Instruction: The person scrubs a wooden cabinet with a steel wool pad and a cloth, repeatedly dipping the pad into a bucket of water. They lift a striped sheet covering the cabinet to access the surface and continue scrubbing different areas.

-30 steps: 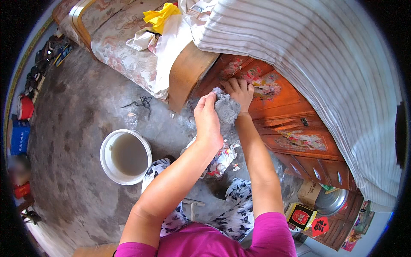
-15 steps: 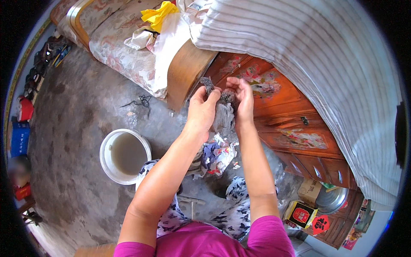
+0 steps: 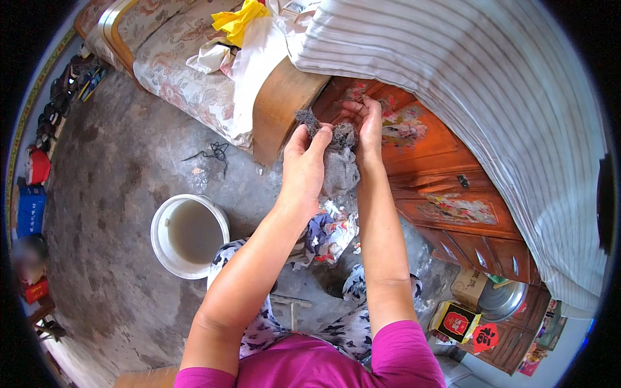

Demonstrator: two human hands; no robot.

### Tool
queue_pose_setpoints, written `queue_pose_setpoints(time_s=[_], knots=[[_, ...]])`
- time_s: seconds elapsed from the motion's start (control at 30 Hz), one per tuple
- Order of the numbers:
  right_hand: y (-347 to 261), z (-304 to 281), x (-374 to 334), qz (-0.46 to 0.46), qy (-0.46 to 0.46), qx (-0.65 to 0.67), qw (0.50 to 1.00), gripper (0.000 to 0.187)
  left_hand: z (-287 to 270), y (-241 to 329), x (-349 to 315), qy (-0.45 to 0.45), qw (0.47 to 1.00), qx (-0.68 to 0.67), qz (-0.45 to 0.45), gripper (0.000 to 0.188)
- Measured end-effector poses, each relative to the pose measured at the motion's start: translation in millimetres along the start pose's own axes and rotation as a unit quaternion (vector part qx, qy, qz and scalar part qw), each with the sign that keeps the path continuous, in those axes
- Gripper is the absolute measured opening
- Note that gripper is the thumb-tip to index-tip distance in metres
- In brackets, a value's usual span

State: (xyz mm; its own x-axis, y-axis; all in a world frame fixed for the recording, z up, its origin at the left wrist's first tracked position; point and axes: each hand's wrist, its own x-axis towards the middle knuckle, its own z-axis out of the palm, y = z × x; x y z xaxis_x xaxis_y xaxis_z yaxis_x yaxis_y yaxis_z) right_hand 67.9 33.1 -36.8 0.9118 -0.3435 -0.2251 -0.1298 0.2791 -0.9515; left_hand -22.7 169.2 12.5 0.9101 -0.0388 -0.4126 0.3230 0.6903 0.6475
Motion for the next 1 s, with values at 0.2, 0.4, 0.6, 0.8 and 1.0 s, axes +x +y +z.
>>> queue_pose_setpoints(time_s=[0.2, 0.4, 0.6, 0.8, 1.0], knots=[[6, -1, 9, -0.006, 0.011, -0.006, 1.000, 0.039, -3, -2, 1, 0.003, 1.000, 0.013, 0.016, 0.019], [12, -2, 14, -0.008, 0.016, -0.004, 1.000, 0.034, -1, 1, -3, 0.010, 1.000, 0.015, 0.008, 0.018], [15, 7, 10, -0.032, 0.050, -0.028, 0.998, 0.036, -2, 0, -1, 0.012, 1.000, 0.005, 0.015, 0.017], [24, -2, 22, -0.008, 0.025, 0.036, 0.999, 0.036, -5, -5, 3, 0.009, 1.000, 0.012, 0.014, 0.016], [16, 5, 12, -0.047, 0.068, -0.022, 0.996, 0.035, 0, -2, 1, 0.009, 0.999, 0.003, 0.031, 0.016]])
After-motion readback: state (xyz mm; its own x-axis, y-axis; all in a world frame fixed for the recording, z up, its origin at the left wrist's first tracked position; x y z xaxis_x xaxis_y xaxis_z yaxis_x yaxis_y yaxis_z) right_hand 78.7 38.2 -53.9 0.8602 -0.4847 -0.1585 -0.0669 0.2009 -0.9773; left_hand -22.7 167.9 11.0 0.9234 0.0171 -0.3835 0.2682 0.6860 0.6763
